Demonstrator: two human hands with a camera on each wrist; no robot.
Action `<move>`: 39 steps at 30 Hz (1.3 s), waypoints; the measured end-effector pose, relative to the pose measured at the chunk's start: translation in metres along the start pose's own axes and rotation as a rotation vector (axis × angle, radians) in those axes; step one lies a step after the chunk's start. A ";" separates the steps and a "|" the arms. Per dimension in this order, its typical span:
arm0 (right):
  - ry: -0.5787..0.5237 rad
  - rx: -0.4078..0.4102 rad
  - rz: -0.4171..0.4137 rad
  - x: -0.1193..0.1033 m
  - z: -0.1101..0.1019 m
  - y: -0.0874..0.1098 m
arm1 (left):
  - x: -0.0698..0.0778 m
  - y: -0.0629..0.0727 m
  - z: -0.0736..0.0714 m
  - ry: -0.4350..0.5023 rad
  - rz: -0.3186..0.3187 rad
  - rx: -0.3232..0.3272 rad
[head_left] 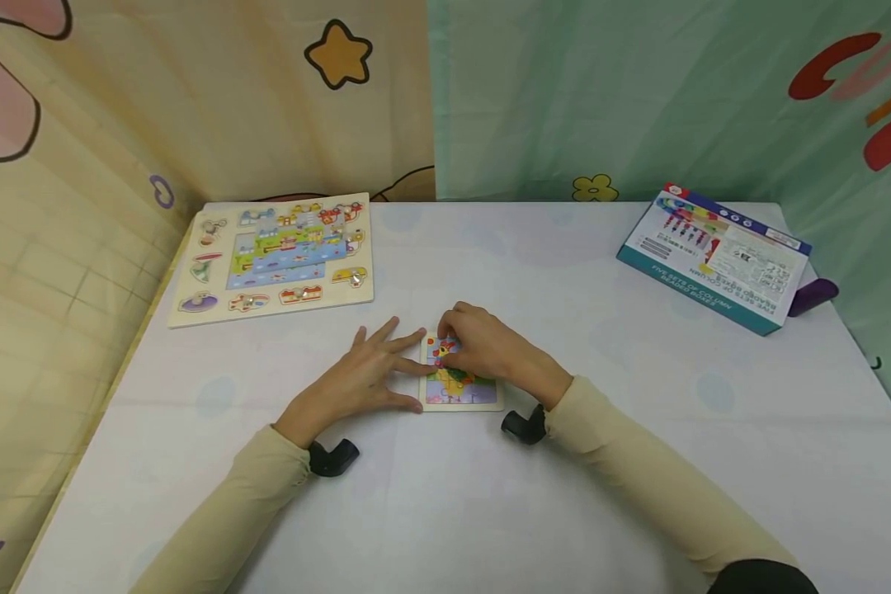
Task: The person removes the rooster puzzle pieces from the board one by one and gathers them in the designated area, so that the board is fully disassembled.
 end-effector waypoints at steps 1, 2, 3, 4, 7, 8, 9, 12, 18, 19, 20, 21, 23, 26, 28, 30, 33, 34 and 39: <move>-0.002 -0.003 0.003 0.000 0.000 0.000 | 0.000 0.000 0.000 0.002 -0.001 0.001; -0.003 -0.005 0.002 -0.001 0.000 -0.001 | 0.000 0.000 0.000 0.003 -0.001 0.002; -0.010 -0.006 0.003 0.000 0.000 -0.001 | 0.000 0.001 0.000 0.003 0.000 0.004; -0.017 -0.005 0.002 0.000 -0.001 -0.001 | -0.001 0.001 0.000 0.004 0.001 0.004; -0.067 0.007 0.005 0.001 -0.002 -0.001 | -0.001 0.001 0.000 0.009 0.002 0.005; -0.091 0.013 0.007 0.002 -0.003 -0.001 | -0.001 0.001 0.000 0.013 0.003 0.006; -0.118 0.021 0.009 0.003 -0.004 -0.001 | -0.001 0.001 0.000 0.016 0.003 0.006; -0.188 0.042 0.014 0.006 -0.007 -0.001 | 0.000 0.001 -0.001 0.019 0.005 0.008; -0.269 0.072 -0.013 0.010 -0.011 0.001 | 0.001 0.001 -0.002 0.013 0.004 0.006; -0.286 0.079 -0.019 0.010 -0.012 0.001 | 0.001 0.001 -0.002 0.011 0.004 0.007; -0.300 0.084 -0.024 0.010 -0.014 0.002 | 0.001 0.001 -0.001 0.010 0.002 0.006; -0.314 0.087 -0.026 0.011 -0.015 0.002 | 0.001 0.001 -0.001 0.006 0.002 0.008; -0.338 0.090 -0.022 0.013 -0.016 0.004 | 0.001 0.001 -0.001 0.001 0.002 0.009; -0.352 0.095 -0.002 0.019 -0.019 0.007 | 0.000 0.001 0.000 -0.001 0.001 0.006; -0.353 0.100 0.014 0.025 -0.021 0.010 | 0.000 0.001 0.000 0.002 -0.002 0.003; -0.351 0.110 0.029 0.032 -0.023 0.013 | 0.000 0.001 0.001 0.006 -0.004 0.001; -0.344 0.130 0.048 0.044 -0.028 0.021 | -0.001 0.001 0.001 0.011 -0.009 0.000; -0.343 0.138 0.053 0.047 -0.030 0.024 | 0.000 0.001 0.001 0.011 -0.010 0.000; -0.341 0.163 0.104 0.070 -0.036 0.040 | -0.001 0.000 0.001 0.007 -0.015 -0.004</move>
Point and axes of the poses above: each hand's wrist, its own y-axis away from the middle knuckle, its own z-axis out of the palm, x = y × z, the point moved 9 cm from there along -y, towards the middle knuckle, and after that the axes turned 2 degrees about -x, right-handed, at the moved point
